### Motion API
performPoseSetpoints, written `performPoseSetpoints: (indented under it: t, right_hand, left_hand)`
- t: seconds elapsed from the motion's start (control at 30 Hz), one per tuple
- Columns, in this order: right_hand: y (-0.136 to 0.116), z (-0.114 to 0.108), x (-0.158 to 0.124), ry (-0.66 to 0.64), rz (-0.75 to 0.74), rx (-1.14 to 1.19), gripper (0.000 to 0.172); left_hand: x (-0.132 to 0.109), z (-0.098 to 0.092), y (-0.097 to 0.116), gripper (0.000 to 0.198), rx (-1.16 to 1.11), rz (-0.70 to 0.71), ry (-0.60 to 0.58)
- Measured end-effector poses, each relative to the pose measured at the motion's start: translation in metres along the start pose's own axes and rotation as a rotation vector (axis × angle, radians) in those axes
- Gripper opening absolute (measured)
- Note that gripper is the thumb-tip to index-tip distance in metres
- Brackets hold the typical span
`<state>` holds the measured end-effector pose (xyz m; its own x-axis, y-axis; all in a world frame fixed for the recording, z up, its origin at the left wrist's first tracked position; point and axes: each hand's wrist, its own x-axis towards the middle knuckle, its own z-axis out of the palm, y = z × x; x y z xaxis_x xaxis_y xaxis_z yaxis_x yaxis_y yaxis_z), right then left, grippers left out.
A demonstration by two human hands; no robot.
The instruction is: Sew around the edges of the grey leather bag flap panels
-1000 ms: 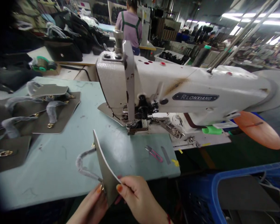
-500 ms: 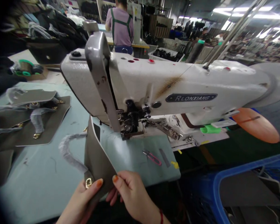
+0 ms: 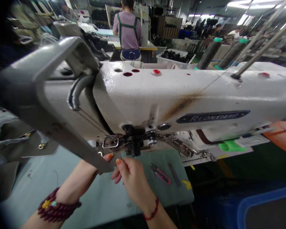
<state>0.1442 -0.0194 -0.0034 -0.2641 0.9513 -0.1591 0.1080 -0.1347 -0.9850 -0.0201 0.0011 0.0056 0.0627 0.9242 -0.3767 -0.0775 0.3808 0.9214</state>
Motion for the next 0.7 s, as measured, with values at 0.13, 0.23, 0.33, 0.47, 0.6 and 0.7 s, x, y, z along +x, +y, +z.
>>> performPoseSetpoints:
  t: [0.13, 0.23, 0.33, 0.47, 0.6, 0.7]
  right_hand:
    - [-0.001, -0.005, 0.008, -0.006, 0.031, 0.102, 0.044]
    - [0.001, -0.003, 0.012, 0.010, 0.030, 0.172, 0.049]
    - [0.005, 0.002, 0.015, 0.049, 0.027, 0.235, 0.053]
    - [0.008, 0.006, 0.017, 0.096, 0.042, 0.277, 0.052]
    - [0.002, 0.004, 0.015, 0.174, 0.041, 0.243, 0.045]
    - [-0.005, 0.004, 0.013, 0.237, 0.063, 0.217, 0.042]
  left_hand:
    - [0.014, 0.001, 0.009, 0.031, 0.103, -0.020, -0.025]
    - [0.017, 0.001, 0.017, 0.029, 0.138, -0.022, -0.036]
    - [0.019, 0.001, 0.025, 0.027, 0.154, -0.013, -0.072]
    - [0.025, 0.005, 0.033, 0.028, 0.221, -0.019, -0.097]
    - [0.029, 0.010, 0.039, 0.024, 0.255, -0.004, -0.115]
    - [0.027, 0.010, 0.042, 0.022, 0.261, 0.018, -0.120]
